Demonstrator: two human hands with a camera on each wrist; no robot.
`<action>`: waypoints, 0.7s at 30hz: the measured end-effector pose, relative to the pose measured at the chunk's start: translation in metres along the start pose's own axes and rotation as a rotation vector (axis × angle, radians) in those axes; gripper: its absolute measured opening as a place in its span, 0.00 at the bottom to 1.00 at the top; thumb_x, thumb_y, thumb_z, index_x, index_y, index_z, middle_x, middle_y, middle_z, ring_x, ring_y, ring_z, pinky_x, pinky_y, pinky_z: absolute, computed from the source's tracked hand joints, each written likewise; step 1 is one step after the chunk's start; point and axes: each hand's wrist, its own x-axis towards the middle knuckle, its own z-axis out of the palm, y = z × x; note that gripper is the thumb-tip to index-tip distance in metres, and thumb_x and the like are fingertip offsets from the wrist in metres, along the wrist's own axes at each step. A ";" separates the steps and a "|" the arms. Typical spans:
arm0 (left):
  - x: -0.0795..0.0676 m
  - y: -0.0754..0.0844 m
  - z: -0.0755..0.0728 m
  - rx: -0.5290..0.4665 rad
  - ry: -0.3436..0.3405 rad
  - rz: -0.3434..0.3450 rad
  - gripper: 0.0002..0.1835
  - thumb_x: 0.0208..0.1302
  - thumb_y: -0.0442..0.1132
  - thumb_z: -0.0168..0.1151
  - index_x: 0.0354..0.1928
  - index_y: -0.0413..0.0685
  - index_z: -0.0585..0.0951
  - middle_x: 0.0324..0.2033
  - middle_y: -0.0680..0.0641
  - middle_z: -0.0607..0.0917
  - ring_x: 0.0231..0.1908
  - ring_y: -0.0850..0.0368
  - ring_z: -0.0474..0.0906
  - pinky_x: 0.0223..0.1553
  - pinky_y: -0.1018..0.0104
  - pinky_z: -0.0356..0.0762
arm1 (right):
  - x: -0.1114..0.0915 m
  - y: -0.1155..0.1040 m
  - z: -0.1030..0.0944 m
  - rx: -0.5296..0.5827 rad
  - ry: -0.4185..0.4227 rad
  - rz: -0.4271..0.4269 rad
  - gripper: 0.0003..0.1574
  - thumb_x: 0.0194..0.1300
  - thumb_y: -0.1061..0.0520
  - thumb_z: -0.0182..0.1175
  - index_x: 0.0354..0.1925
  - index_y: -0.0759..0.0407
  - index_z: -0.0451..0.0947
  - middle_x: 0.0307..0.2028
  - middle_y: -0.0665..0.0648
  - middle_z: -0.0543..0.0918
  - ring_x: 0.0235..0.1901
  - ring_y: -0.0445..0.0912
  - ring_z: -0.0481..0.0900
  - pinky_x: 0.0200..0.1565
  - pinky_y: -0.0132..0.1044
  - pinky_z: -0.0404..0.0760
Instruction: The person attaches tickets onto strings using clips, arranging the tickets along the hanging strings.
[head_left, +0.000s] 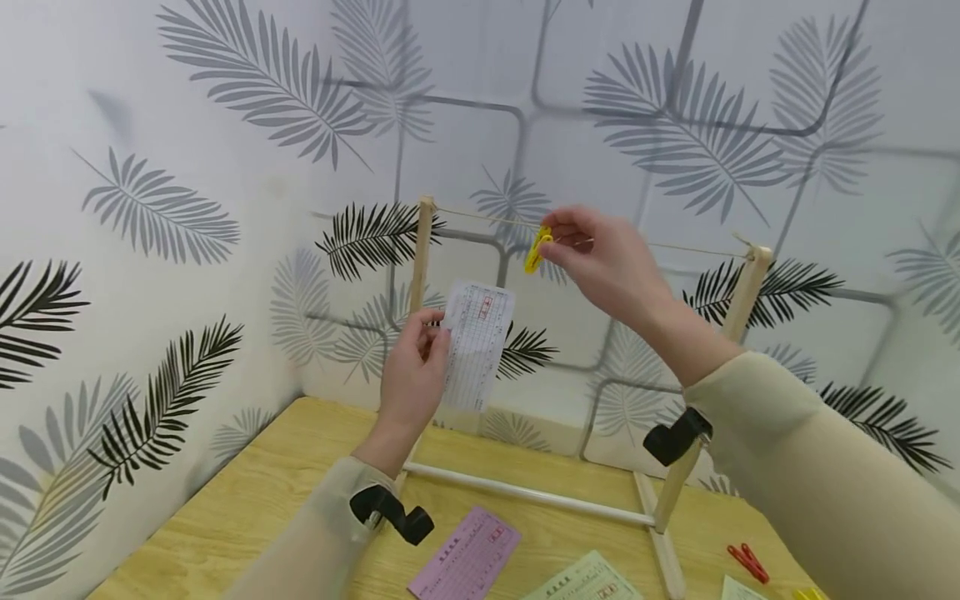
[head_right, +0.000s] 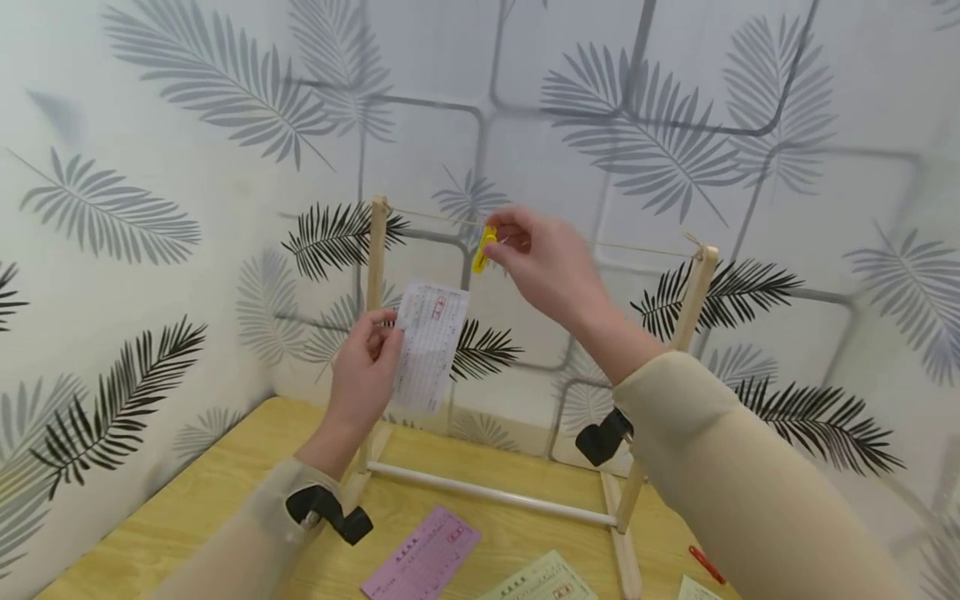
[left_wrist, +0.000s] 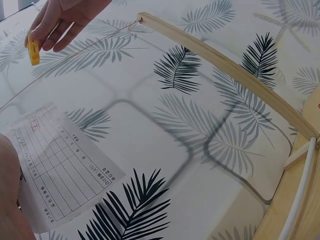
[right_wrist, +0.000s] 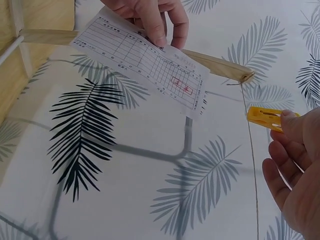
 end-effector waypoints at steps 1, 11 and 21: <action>0.002 0.001 0.000 0.001 0.003 -0.008 0.11 0.77 0.40 0.54 0.58 0.53 0.76 0.35 0.51 0.85 0.33 0.56 0.80 0.34 0.60 0.77 | 0.006 -0.003 0.000 -0.007 0.000 -0.005 0.18 0.70 0.57 0.65 0.57 0.56 0.79 0.46 0.52 0.85 0.47 0.44 0.82 0.54 0.38 0.77; 0.022 0.010 -0.001 -0.068 0.011 -0.035 0.13 0.78 0.40 0.52 0.59 0.55 0.76 0.36 0.52 0.85 0.31 0.56 0.78 0.33 0.58 0.76 | 0.053 -0.019 0.001 -0.070 -0.020 0.049 0.17 0.69 0.55 0.67 0.55 0.55 0.82 0.46 0.51 0.85 0.46 0.42 0.82 0.50 0.37 0.77; 0.039 0.014 -0.003 -0.045 0.044 -0.024 0.13 0.77 0.40 0.52 0.59 0.54 0.75 0.36 0.53 0.85 0.31 0.56 0.77 0.34 0.58 0.76 | 0.083 -0.022 0.007 -0.090 -0.009 0.102 0.18 0.68 0.52 0.67 0.54 0.53 0.83 0.45 0.50 0.86 0.45 0.40 0.81 0.50 0.35 0.76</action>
